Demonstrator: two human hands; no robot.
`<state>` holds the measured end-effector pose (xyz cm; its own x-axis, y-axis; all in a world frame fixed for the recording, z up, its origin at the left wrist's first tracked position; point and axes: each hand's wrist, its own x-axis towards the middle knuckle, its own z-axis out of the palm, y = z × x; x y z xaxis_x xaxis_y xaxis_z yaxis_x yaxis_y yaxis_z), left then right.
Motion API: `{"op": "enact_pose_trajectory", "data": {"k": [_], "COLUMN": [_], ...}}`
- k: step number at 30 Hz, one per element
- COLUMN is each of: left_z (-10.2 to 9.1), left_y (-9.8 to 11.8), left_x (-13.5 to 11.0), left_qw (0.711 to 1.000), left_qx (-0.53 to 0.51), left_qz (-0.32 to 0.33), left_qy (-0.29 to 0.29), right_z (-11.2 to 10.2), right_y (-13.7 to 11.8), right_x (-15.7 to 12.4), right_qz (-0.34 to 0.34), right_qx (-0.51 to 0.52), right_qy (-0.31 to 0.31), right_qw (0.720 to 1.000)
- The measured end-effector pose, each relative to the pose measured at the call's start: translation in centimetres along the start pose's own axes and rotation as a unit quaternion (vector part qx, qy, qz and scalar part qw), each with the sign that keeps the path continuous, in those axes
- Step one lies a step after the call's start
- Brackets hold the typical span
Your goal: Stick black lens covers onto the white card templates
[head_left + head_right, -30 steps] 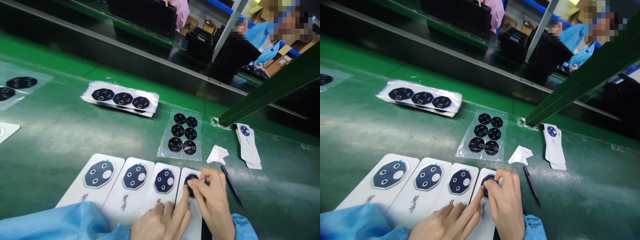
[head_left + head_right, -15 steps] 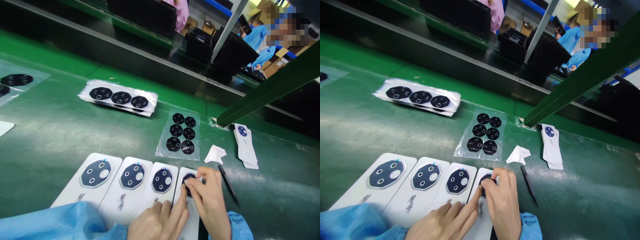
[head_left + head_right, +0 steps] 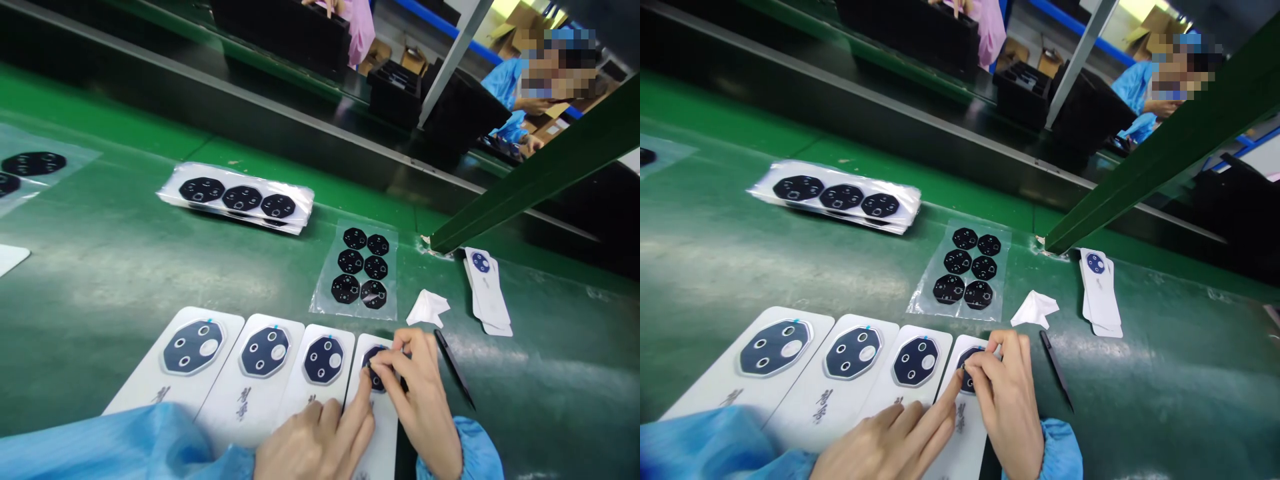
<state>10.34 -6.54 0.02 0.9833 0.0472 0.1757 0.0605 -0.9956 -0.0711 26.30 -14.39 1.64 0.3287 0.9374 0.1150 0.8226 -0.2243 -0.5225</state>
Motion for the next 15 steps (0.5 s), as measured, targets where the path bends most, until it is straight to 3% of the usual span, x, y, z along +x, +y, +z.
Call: {"op": "enact_pose_trajectory", "data": {"k": [9, 15], "left_z": [1.7, 0.4], "left_y": [1.1, 0.3], "left_x": [-0.6, -0.1], "left_qw": [0.998, 1.000], "left_qx": [0.016, 0.001], "left_qz": [-0.029, -0.001], "left_qy": [0.057, 0.010], "right_z": [0.2, 0.1], "right_y": [-0.1, -0.4], "right_x": [0.1, -0.1], "right_qz": [0.012, -0.010], "right_qx": [0.010, -0.017], "right_qy": [-0.016, -0.009], "right_qw": [1.000, 1.000]}}
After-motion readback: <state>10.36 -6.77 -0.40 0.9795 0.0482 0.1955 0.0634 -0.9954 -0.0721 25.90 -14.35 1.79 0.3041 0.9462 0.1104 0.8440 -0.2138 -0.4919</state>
